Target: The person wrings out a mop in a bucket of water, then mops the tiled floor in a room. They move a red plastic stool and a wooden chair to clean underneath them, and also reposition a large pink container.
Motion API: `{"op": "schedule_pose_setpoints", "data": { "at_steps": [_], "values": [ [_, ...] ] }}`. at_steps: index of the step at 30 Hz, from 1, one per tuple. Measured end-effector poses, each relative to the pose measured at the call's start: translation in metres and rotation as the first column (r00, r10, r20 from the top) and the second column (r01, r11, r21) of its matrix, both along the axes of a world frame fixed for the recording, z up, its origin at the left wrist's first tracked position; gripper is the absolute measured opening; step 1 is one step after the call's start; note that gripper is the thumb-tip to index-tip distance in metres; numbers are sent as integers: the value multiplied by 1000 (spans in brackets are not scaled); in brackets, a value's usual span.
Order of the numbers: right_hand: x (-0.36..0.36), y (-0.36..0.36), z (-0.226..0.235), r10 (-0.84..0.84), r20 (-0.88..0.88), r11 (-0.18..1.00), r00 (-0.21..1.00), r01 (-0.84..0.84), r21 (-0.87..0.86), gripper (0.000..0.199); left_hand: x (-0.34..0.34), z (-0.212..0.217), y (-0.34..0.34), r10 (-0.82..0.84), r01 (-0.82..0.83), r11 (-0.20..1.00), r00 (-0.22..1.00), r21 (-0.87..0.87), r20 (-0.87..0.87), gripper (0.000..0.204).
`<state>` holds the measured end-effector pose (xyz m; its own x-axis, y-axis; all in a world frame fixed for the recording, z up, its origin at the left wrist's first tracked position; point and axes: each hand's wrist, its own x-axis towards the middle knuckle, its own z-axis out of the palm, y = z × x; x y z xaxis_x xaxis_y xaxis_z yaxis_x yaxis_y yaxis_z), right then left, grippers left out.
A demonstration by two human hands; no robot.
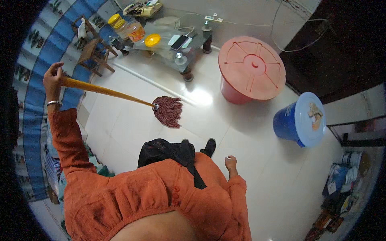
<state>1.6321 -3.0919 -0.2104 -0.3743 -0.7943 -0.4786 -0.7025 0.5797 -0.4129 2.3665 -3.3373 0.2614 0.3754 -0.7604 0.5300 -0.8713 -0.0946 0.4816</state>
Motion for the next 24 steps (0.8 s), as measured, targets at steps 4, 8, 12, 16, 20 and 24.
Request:
{"op": "schedule_pose_setpoints", "data": {
  "at_steps": [4,8,12,16,20,24],
  "values": [
    [-4,-47,9,99,28,993,995,-97,-62,39,13,-3,25,47,-45,999,997,29,-58,18],
    [13,-71,21,199,-10,979,980,-200,-50,39,24,-11,49,93,-89,995,988,39,-121,18],
    [21,-79,27,199,118,976,973,-207,62,37,33,-16,73,121,-118,993,974,27,-191,17],
    [20,-87,23,234,113,967,966,-243,77,38,37,-18,84,157,-155,988,973,28,-169,16],
    [13,-91,20,304,57,952,951,-306,25,38,37,-17,86,193,-187,981,954,47,-231,17],
    [-1,-86,19,339,8,941,941,-338,-28,40,53,-29,73,126,-116,992,959,55,-252,17]
  ]
}}
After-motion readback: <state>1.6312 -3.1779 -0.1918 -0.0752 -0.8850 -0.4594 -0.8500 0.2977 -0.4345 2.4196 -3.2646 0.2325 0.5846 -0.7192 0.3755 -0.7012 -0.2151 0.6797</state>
